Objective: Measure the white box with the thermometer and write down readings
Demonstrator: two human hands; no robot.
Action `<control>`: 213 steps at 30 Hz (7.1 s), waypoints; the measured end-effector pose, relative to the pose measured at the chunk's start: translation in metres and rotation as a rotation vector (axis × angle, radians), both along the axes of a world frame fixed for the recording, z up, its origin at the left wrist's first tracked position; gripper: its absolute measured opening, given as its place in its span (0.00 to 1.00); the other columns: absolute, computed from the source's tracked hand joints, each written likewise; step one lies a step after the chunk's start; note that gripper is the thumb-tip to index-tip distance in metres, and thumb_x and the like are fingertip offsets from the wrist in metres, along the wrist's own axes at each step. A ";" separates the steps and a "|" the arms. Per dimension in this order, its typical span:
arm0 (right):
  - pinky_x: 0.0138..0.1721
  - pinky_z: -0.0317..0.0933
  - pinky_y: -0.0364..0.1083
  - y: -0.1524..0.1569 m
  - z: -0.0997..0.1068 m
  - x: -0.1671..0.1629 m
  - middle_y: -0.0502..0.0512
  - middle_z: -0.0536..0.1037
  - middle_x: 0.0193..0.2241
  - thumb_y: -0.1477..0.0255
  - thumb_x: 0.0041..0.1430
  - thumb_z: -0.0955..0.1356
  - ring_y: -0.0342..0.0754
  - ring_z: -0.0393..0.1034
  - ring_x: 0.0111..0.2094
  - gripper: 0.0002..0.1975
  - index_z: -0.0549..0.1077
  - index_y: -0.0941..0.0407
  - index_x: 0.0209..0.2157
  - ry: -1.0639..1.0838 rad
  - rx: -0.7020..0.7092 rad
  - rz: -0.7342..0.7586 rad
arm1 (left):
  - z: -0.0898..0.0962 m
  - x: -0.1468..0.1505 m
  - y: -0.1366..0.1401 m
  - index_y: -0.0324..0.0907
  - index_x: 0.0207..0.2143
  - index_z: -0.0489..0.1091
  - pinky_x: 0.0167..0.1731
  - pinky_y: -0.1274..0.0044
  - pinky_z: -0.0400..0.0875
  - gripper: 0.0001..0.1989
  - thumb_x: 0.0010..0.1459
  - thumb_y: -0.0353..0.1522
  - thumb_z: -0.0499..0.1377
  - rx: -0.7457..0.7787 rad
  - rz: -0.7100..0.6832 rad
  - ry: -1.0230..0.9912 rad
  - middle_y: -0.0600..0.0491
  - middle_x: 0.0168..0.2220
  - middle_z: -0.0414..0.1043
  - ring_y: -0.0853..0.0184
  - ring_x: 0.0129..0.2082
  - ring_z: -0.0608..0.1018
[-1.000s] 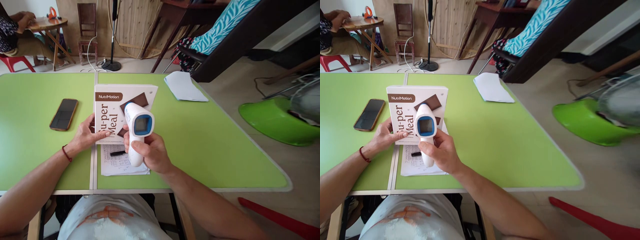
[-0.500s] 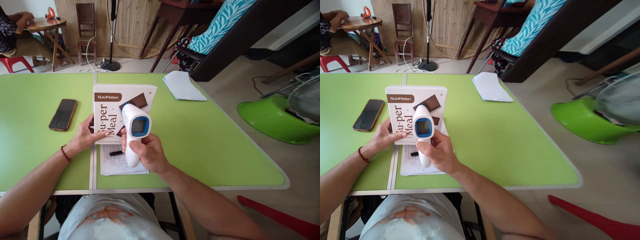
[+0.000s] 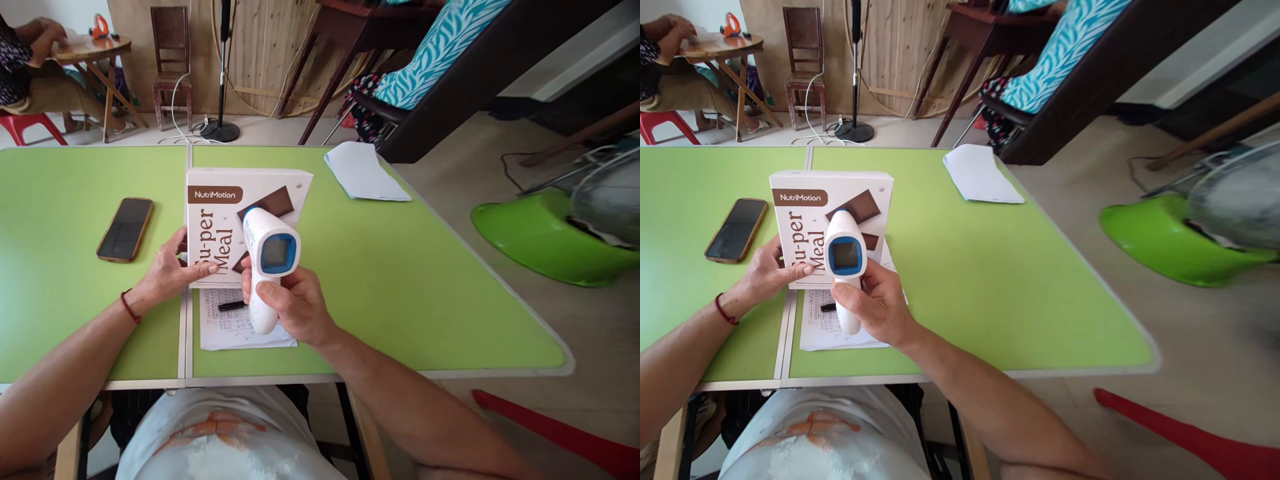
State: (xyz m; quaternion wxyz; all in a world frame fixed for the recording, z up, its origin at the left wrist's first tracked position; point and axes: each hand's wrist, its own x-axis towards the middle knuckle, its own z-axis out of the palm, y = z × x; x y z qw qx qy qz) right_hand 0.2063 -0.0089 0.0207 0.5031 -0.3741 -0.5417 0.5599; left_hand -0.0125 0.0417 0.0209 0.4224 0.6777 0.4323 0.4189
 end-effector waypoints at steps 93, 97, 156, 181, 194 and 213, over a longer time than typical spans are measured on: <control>0.26 0.71 0.48 0.011 -0.003 0.058 0.49 0.78 0.22 0.71 0.55 0.69 0.47 0.72 0.23 0.03 0.76 0.51 0.31 -0.266 0.242 -0.246 | -0.027 0.018 -0.036 0.35 0.54 0.73 0.63 0.53 0.68 0.27 0.70 0.49 0.54 0.743 -0.544 0.787 0.34 0.64 0.69 0.42 0.65 0.71; 0.27 0.70 0.47 0.016 0.000 0.045 0.49 0.78 0.23 0.71 0.53 0.70 0.45 0.73 0.24 0.05 0.77 0.53 0.33 -0.300 0.106 -0.171 | -0.028 0.021 -0.033 0.35 0.54 0.73 0.61 0.53 0.70 0.27 0.70 0.49 0.54 0.784 -0.499 0.813 0.34 0.62 0.70 0.42 0.64 0.73; 0.21 0.58 0.41 0.014 -0.041 0.028 0.45 0.70 0.17 0.69 0.56 0.69 0.41 0.61 0.19 0.10 0.66 0.52 0.23 -0.523 0.364 -0.118 | -0.003 0.017 -0.042 0.38 0.43 0.76 0.29 0.69 0.74 0.14 0.68 0.40 0.59 0.615 -0.571 0.956 0.48 0.58 0.77 0.61 0.35 0.84; 0.21 0.59 0.42 0.016 -0.043 0.031 0.45 0.71 0.18 0.70 0.57 0.69 0.42 0.63 0.20 0.10 0.65 0.52 0.24 -0.529 0.393 -0.090 | -0.002 0.016 -0.041 0.39 0.44 0.76 0.30 0.71 0.76 0.14 0.68 0.40 0.59 0.598 -0.565 0.940 0.48 0.58 0.77 0.61 0.36 0.84; 0.22 0.58 0.42 0.015 -0.041 0.029 0.44 0.69 0.18 0.73 0.56 0.68 0.41 0.62 0.20 0.10 0.65 0.52 0.23 -0.525 0.403 -0.090 | -0.002 0.015 -0.041 0.39 0.44 0.76 0.30 0.70 0.76 0.14 0.68 0.40 0.59 0.597 -0.572 0.947 0.47 0.58 0.77 0.60 0.37 0.84; 0.21 0.57 0.42 0.015 -0.042 0.031 0.45 0.69 0.17 0.70 0.53 0.68 0.41 0.61 0.19 0.09 0.65 0.52 0.22 -0.522 0.366 -0.144 | -0.002 0.014 -0.041 0.39 0.44 0.76 0.33 0.73 0.75 0.14 0.69 0.40 0.57 0.574 -0.567 0.918 0.43 0.57 0.76 0.63 0.37 0.83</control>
